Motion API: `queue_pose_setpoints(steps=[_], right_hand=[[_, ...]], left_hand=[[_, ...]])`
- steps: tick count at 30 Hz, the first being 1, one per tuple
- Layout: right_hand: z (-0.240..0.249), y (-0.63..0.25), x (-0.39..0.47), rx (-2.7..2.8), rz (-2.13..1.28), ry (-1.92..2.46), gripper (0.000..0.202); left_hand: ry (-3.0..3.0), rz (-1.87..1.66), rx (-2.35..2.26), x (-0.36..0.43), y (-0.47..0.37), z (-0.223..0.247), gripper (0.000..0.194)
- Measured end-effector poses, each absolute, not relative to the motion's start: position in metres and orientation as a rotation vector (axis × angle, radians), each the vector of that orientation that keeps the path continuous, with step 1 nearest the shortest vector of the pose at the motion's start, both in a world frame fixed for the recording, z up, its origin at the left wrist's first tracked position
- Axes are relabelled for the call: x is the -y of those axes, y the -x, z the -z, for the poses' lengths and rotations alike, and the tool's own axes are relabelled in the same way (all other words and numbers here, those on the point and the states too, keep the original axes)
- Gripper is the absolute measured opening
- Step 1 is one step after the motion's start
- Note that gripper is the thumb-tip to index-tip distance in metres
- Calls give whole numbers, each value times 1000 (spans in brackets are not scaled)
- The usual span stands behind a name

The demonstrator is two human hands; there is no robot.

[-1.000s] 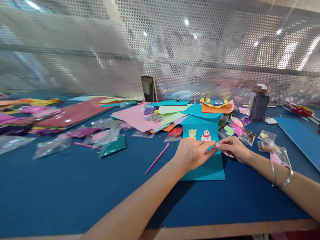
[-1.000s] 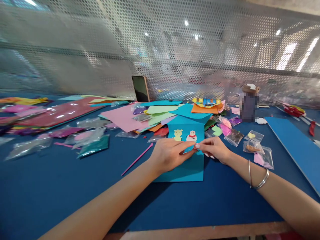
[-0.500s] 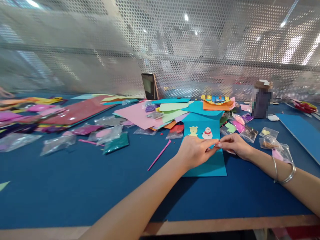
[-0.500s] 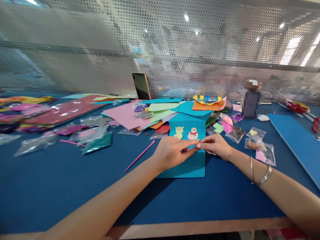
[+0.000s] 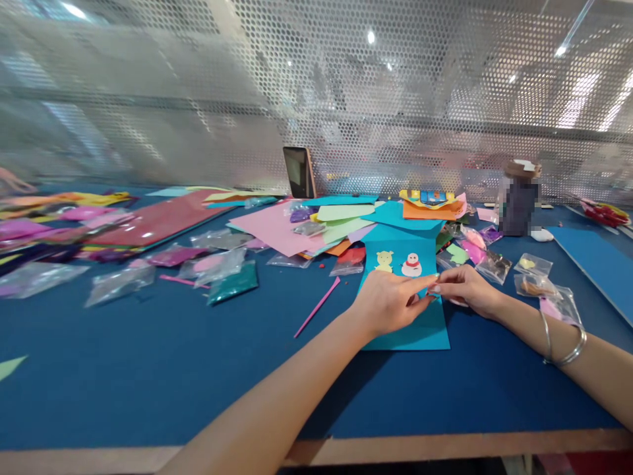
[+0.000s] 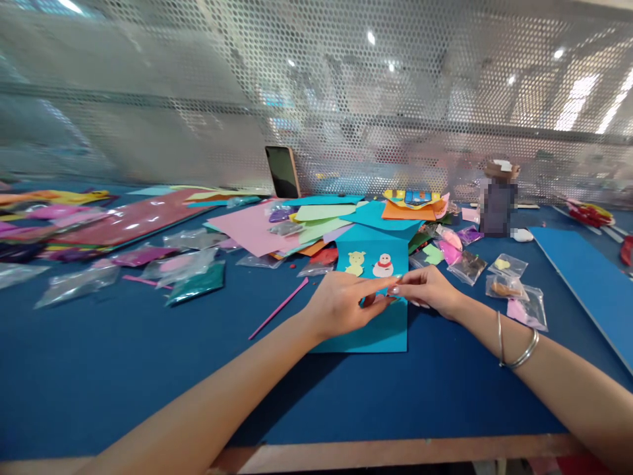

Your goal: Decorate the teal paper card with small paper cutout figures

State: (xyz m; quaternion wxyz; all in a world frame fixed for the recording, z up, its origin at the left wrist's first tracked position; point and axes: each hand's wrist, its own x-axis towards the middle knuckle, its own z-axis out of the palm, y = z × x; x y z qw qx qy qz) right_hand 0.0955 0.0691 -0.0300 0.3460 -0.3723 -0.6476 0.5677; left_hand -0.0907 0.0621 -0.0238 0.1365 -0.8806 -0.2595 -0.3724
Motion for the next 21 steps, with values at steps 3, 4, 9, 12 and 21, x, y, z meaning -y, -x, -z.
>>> queue_pose_setpoints(steps=[3, 4, 9, 12, 21], right_hand=[[28, -94, -68, 1648, -1496, 980, 29], [28, -94, -68, 1641, -1497, 986, 29], [29, -95, -68, 1701, -1448, 1000, 30], [29, -95, -68, 1729, -1441, 1003, 31], [29, -96, -67, 1720, -1441, 983, 32]], left_hand=[[2506, 1109, 770, -62, 89, 24, 15], [2473, 1131, 783, -62, 89, 24, 14], [2440, 1124, 860, -62, 89, 23, 19], [2589, 1030, 852, -61, 90, 23, 27], [2463, 1208, 871, -62, 87, 27, 14]])
